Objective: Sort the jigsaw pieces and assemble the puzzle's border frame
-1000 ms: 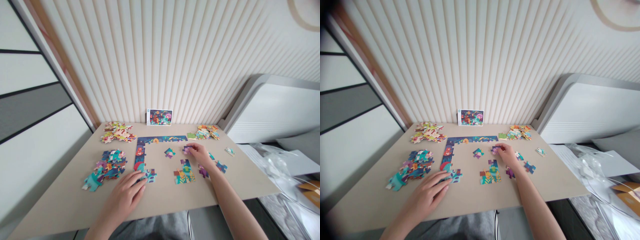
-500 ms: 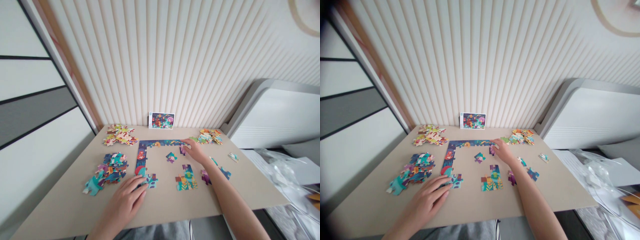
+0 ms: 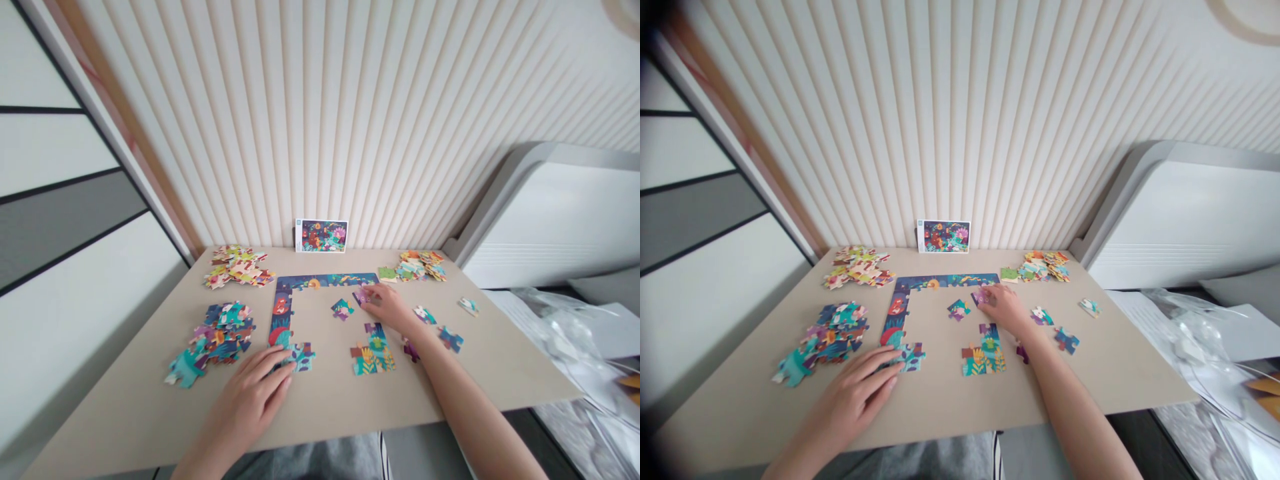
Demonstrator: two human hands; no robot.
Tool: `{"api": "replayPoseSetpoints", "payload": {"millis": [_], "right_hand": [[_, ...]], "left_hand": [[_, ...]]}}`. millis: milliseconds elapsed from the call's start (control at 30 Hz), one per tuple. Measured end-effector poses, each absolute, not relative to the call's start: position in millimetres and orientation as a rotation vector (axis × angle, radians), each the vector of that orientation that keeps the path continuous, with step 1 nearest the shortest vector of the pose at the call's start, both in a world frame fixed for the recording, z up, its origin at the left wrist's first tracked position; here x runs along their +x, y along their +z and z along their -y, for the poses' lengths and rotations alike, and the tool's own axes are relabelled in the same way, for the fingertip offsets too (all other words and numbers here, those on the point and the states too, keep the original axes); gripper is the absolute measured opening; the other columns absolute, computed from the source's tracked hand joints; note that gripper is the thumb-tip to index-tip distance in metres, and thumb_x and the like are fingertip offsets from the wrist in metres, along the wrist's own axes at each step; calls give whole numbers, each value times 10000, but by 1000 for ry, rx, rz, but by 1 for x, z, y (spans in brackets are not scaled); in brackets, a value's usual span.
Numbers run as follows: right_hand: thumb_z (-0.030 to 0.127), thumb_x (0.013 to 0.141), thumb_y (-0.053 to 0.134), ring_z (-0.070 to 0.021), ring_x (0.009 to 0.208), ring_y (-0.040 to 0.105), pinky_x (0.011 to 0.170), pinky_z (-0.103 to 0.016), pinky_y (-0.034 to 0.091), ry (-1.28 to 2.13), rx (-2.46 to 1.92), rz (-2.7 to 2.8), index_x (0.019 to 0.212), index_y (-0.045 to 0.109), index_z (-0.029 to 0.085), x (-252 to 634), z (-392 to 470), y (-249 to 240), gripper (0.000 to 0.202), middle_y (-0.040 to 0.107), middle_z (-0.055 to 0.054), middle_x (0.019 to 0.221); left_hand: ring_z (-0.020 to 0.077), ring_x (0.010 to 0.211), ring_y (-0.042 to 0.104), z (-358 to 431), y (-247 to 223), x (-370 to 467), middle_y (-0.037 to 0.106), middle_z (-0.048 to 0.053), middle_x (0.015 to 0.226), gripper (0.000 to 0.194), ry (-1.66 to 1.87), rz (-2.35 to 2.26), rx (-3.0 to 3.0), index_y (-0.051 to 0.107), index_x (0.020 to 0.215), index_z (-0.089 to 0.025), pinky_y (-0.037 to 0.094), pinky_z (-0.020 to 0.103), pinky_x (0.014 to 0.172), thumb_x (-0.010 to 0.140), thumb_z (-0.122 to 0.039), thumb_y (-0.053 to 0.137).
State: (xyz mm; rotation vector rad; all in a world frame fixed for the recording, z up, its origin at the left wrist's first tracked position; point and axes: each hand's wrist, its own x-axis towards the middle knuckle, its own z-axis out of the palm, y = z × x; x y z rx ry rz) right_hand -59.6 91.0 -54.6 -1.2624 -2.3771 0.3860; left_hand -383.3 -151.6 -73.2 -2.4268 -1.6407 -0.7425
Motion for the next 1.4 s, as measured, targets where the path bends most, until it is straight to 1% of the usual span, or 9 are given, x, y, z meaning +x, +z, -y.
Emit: {"api": "replayPoseSetpoints", "payload": {"millis": [200,333,400,500,667,800,933,1233,1400], "right_hand": [[223,911,612,-283,1159,656,1041,-440,490,523,-1021,2413,1352,671,255,-50,-99,-57,446,704,-97,1304],[210,930,562,-243,980,682,924,-377,525,372,-1129,2362,1305,698,232,-46,-103,-59,400,721,-103,1160],[234,953,546,-237,939,680,889,-355,520,312,-1188,2351,1257,721,228,-46,-102,-59,350,725,-98,1083],[376,973,600,-262,1030,671,944,-363,498,265,-1195,2374,1229,734,243,-48,-99,-58,319,720,-99,1098],[589,889,703,-297,1109,646,1009,-401,467,200,-1255,2396,1203,741,253,-54,-96,-59,461,691,-109,1169],[581,860,734,-271,1021,655,927,-381,487,258,-1301,2361,1102,739,237,-57,-101,-62,421,698,-93,1096],[564,846,752,-262,1002,648,876,-363,489,301,-1331,2296,1120,706,228,-57,-107,-64,435,709,-86,1077],[544,928,671,-276,1070,636,966,-390,474,209,-1276,2341,1289,705,264,-58,-107,-62,458,688,-101,1131],[518,967,633,-280,1085,631,1003,-409,471,206,-1214,2376,1272,735,280,-58,-105,-62,400,680,-105,1133]], "left_hand": [[252,1275,617,152,-71,-382,686,53,1328,289,-751,1652,-2436,709,1251,-281,551,428,1065,998,-238,576],[256,1268,622,151,-70,-382,690,53,1322,302,-773,1649,-2441,704,1267,-281,553,430,1060,994,-244,581],[258,1270,620,151,-71,-383,691,52,1320,295,-773,1650,-2443,707,1258,-282,550,434,1062,994,-244,580],[261,1279,611,151,-71,-383,684,53,1332,290,-764,1658,-2451,704,1256,-282,543,440,1071,998,-243,576],[256,1276,612,151,-71,-382,686,45,1324,268,-792,1658,-2449,714,1221,-285,539,436,1072,996,-235,579],[255,1264,624,152,-69,-381,695,49,1308,280,-808,1656,-2440,716,1233,-283,546,427,1062,992,-237,581],[257,1269,621,152,-69,-382,692,50,1318,300,-801,1653,-2442,702,1265,-286,542,432,1066,994,-240,581],[250,1280,615,152,-69,-382,690,39,1324,275,-798,1671,-2448,717,1228,-291,538,423,1077,994,-251,579],[251,1278,614,151,-69,-382,690,44,1322,280,-777,1670,-2450,712,1238,-281,540,428,1073,997,-245,575]]}}
